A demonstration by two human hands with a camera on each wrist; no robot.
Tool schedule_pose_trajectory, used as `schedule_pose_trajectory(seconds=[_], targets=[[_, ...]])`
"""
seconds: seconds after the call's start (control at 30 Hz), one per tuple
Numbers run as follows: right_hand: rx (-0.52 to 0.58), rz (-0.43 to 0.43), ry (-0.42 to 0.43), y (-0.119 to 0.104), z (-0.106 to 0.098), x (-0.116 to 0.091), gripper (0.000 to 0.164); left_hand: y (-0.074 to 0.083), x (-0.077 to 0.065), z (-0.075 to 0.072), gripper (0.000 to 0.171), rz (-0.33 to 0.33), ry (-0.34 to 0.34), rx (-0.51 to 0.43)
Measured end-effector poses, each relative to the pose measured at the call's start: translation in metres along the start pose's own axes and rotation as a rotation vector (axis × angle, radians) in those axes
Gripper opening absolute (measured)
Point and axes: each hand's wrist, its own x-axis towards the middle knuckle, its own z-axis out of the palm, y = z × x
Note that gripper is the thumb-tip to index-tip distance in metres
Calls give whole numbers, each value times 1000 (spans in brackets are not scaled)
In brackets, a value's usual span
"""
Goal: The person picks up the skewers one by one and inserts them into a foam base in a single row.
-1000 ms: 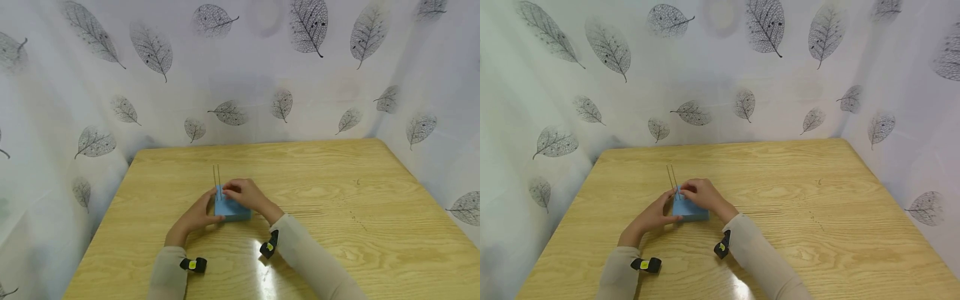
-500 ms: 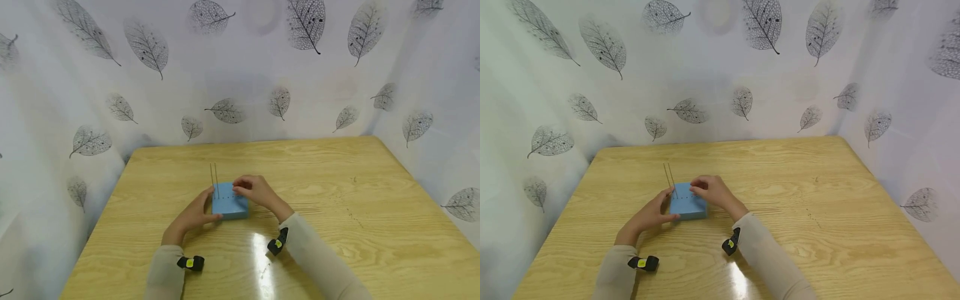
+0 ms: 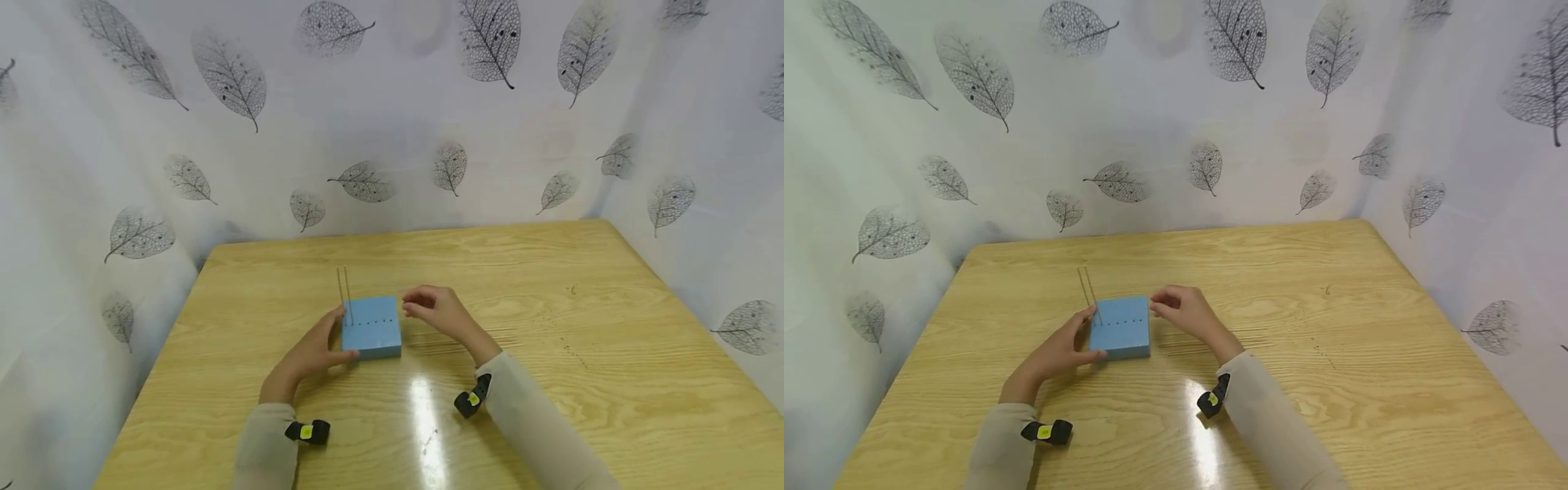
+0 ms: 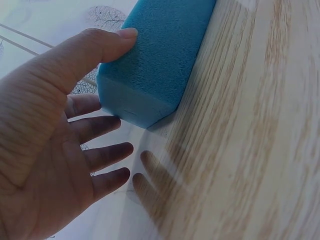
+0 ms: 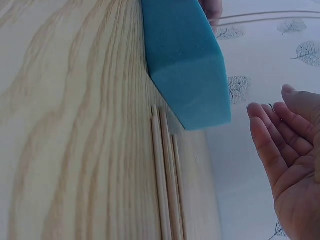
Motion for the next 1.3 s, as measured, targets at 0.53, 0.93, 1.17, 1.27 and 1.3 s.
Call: schedule_pose_trajectory(seconds=[0.53, 0.93, 1.17, 1.27, 1.3], targets=[[-26, 36, 69, 13, -33, -19, 26, 0, -2, 0, 100, 1, 0, -2], [-43, 70, 100, 22, -56, -31, 25, -1, 0, -1, 100, 13, 5, 21], [-50, 80, 109, 27, -67, -37, 26, 0, 0, 0, 101, 3, 2, 16], [-47, 78, 118, 29, -71, -40, 25, 0, 0, 0, 101, 0, 0, 18], [-46, 85, 122, 29, -72, -41, 25, 0, 0, 0, 101, 1, -1, 19]])
